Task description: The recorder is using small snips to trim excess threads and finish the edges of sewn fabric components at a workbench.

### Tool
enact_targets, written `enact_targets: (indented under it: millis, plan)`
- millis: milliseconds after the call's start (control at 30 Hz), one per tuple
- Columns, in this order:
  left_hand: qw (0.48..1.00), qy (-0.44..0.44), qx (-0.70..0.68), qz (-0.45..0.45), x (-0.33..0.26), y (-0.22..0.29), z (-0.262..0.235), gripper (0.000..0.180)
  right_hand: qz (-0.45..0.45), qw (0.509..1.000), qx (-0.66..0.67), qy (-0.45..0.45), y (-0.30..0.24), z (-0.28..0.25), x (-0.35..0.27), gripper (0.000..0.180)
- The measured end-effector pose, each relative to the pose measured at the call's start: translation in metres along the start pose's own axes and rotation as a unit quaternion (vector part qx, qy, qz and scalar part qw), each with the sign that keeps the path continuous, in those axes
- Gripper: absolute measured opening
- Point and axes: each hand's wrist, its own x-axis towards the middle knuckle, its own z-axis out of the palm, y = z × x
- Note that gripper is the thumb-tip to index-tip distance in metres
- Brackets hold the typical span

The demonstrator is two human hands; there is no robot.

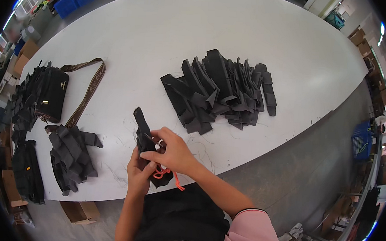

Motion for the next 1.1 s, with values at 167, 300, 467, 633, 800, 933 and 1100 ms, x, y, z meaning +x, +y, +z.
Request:
enact_targets:
  millis: [167,300,467,633,800,933,1100]
  plan:
    - [0.996,0.083,-0.04,-0.016,-0.025,-0.012,-0.017,0.058,0.041,0.998,0.042,0.011,0.018,0.028,-0.016,0.047]
    - [0.978,0.177,0.098,0.06,-0.02,-0.034,-0.013,0.044,-0.077,0.988,-0.054,0.121,0.031,0.054,-0.021,0.044]
    - [0.967,0.123,0.218,0.049,-0.02,-0.027,-0.033,0.036,-0.127,0.965,-0.083,0.214,0.062,0.043,-0.012,0.033]
    - [0.949,0.105,0.292,0.056,-0.034,-0.013,-0.038,0.015,-0.009,0.993,-0.054,0.107,0.063,0.024,-0.017,0.025]
    - [0.978,0.191,0.004,-0.079,-0.039,-0.013,-0.03,0.03,0.347,0.876,0.303,-0.141,0.054,0.023,-0.023,0.033]
    - [0.961,0.23,0.015,-0.152,-0.042,-0.015,-0.042,0.036,0.073,0.996,0.021,0.053,0.042,0.047,-0.058,0.036]
    - [0.963,0.214,0.075,-0.149,-0.042,-0.003,-0.04,0.039,-0.136,0.958,-0.251,0.018,0.02,0.035,-0.056,0.042]
